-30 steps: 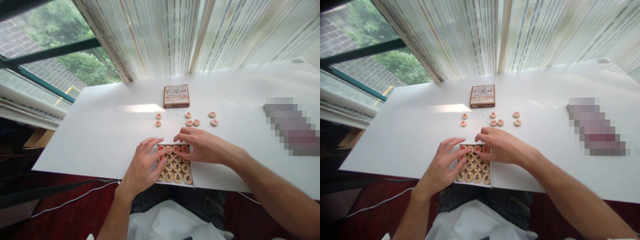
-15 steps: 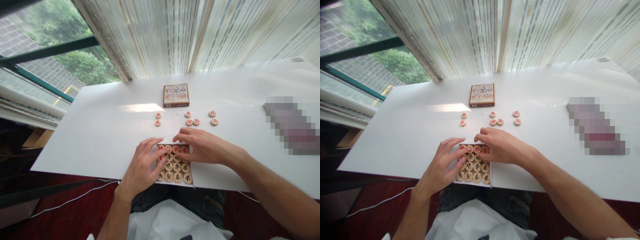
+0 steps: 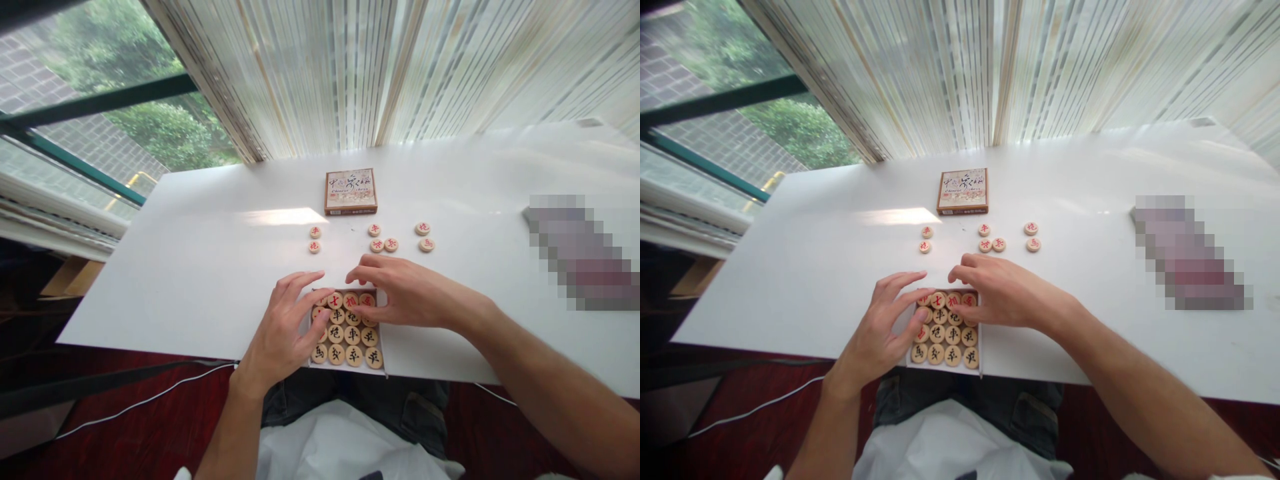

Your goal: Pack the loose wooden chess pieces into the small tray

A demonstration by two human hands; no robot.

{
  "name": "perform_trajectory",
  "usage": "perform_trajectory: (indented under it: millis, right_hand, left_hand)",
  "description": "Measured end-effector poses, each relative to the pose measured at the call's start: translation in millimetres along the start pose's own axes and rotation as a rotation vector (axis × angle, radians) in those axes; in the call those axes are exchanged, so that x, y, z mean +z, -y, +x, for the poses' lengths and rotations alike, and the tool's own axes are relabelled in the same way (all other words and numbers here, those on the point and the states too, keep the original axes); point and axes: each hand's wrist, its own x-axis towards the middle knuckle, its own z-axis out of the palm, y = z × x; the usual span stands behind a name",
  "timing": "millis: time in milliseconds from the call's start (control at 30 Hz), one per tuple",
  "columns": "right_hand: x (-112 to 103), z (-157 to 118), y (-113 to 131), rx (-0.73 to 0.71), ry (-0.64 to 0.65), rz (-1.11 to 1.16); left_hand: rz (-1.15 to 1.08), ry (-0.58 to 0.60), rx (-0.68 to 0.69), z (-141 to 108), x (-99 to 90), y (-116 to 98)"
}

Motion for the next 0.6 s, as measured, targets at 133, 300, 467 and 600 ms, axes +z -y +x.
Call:
perform_trajectory:
  millis: [133, 300, 467, 600]
  right_hand:
    - [-3.3, -0.3, -3.3, 0.002, -0.023, 0.000]
    - [-13.6, 0.1, -23.9, 0.084, -0.205, -0.130]
    - [-26.9, -1.2, -43.9, 0.125, -0.330, -0.145]
    - [-34.9, -3.4, -52.7, 0.146, -0.419, -0.162]
  left_hand:
    - [-0.027, -0.023, 0.012, 4.6, -0.9, 0.3]
    - [-0.052, -0.102, -0.006, 9.5, -2.0, 11.3]
    - [-0.059, -0.157, -0.014, 20.0, -2.0, 17.2]
    - [-0.083, -0.228, -0.007, 42.5, -6.3, 10.2]
